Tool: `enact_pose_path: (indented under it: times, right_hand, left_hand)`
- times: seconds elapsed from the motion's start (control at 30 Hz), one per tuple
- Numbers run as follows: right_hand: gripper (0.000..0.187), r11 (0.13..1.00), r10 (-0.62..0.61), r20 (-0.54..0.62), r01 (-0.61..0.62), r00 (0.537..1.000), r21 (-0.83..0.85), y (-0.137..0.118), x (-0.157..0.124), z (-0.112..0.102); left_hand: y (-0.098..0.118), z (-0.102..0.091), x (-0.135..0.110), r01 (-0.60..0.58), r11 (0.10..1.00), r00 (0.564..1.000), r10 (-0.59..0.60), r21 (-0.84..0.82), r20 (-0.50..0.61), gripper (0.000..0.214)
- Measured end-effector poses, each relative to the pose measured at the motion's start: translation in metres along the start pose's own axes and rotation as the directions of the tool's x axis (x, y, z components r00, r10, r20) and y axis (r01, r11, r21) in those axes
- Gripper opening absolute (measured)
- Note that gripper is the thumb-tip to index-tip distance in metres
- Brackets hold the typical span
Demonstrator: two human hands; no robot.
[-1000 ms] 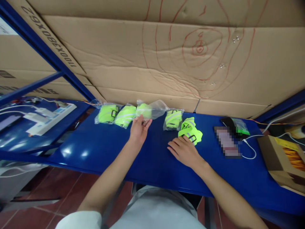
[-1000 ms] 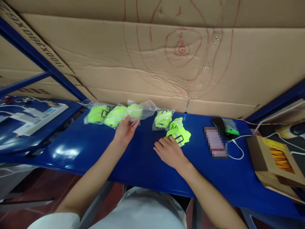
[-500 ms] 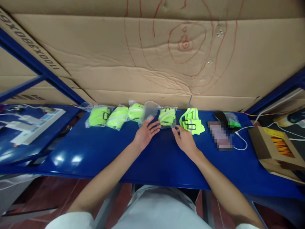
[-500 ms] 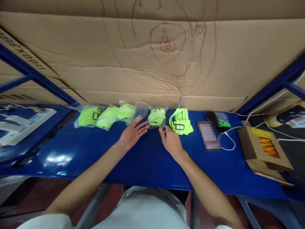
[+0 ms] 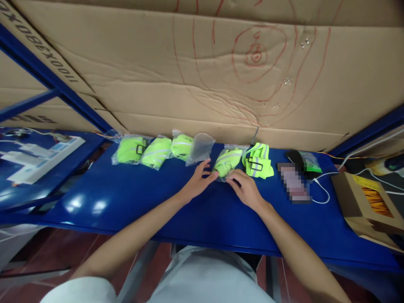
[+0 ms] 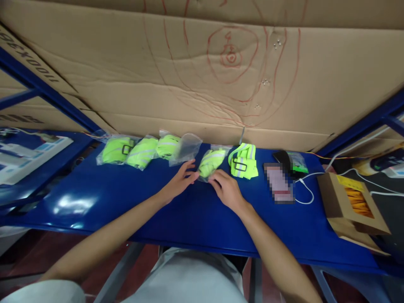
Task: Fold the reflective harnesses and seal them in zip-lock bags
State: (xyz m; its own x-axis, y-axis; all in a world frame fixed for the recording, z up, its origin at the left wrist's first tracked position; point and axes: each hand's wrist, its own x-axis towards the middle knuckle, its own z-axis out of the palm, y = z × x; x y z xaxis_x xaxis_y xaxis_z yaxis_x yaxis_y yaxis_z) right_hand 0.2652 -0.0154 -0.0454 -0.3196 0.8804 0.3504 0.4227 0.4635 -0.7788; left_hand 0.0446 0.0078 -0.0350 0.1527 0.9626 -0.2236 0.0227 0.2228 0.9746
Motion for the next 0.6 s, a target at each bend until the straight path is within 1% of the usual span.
enact_pose_path:
  times: [0.07, 0.1, 0.13, 0.17, 0.2, 0.23, 0.3, 0.33, 0.37, 0.4, 0.43, 0.47, 0.53, 0.6]
  right_hand:
    - [0.019, 0.996, -0.094, 0.071, 0.094, 0.993, 0.006, -0.01, -0.003, 0.0]
    - [0.016, 0.991, -0.135, 0.1, 0.135, 0.986, 0.007, -0.014, -0.004, 0.001]
    - [0.014, 0.987, -0.159, 0.108, 0.158, 0.981, 0.014, -0.017, -0.004, 0.001]
    - [0.014, 0.987, -0.162, 0.087, 0.16, 0.983, 0.026, -0.018, -0.005, 0.0]
    - [0.016, 0.989, -0.145, 0.041, 0.143, 0.989, 0.041, -0.018, -0.005, -0.002]
    - [0.02, 0.992, -0.108, -0.024, 0.109, 0.994, 0.06, -0.018, -0.006, -0.005]
    - [0.027, 0.995, -0.013, -0.16, 0.029, 0.987, 0.099, -0.016, -0.006, -0.012]
    - [0.028, 0.994, 0.032, -0.21, -0.01, 0.977, 0.107, -0.016, -0.005, -0.015]
    - [0.028, 0.991, 0.082, -0.235, -0.055, 0.969, 0.118, -0.016, -0.005, -0.017]
    - [0.027, 0.984, 0.141, -0.238, -0.109, 0.961, 0.142, -0.017, -0.003, -0.019]
    - [0.028, 0.971, 0.201, -0.227, -0.164, 0.953, 0.172, -0.018, -0.002, -0.019]
    - [0.028, 0.956, 0.254, -0.203, -0.213, 0.946, 0.203, -0.02, 0.0, -0.019]
    - [0.032, 0.927, 0.319, -0.154, -0.274, 0.935, 0.256, -0.022, 0.003, -0.017]
    - [0.035, 0.917, 0.332, -0.137, -0.285, 0.933, 0.279, -0.023, 0.004, -0.015]
  left_hand:
    - [0.001, -0.002, 0.003, -0.085, 0.995, 0.994, 0.08, 0.056, 0.076, 0.106]
    - [0.001, -0.005, 0.005, -0.153, 0.983, 0.983, 0.141, 0.103, 0.114, 0.109]
    - [0.002, -0.009, 0.007, -0.235, 0.958, 0.967, 0.212, 0.166, 0.142, 0.107]
    - [0.001, -0.014, 0.008, -0.325, 0.913, 0.942, 0.291, 0.247, 0.166, 0.103]
    - [0.001, -0.019, 0.008, -0.411, 0.846, 0.911, 0.368, 0.34, 0.187, 0.097]
    - [0.0, -0.024, 0.009, -0.483, 0.76, 0.875, 0.433, 0.435, 0.216, 0.091]
    - [-0.003, -0.033, 0.008, -0.595, 0.54, 0.79, 0.526, 0.595, 0.313, 0.084]
    - [-0.005, -0.037, 0.007, -0.631, 0.43, 0.75, 0.553, 0.646, 0.364, 0.081]
    - [-0.006, -0.039, 0.006, -0.651, 0.341, 0.717, 0.57, 0.678, 0.402, 0.079]
    - [-0.008, -0.039, 0.005, -0.661, 0.281, 0.693, 0.584, 0.696, 0.422, 0.078]
    - [-0.01, -0.038, 0.004, -0.665, 0.249, 0.679, 0.594, 0.704, 0.431, 0.078]
    - [-0.011, -0.037, 0.004, -0.667, 0.239, 0.673, 0.601, 0.706, 0.432, 0.079]
    - [-0.013, -0.031, 0.002, -0.655, 0.238, 0.678, 0.605, 0.717, 0.418, 0.079]
    - [-0.013, -0.025, -0.003, -0.588, 0.237, 0.706, 0.616, 0.773, 0.349, 0.078]
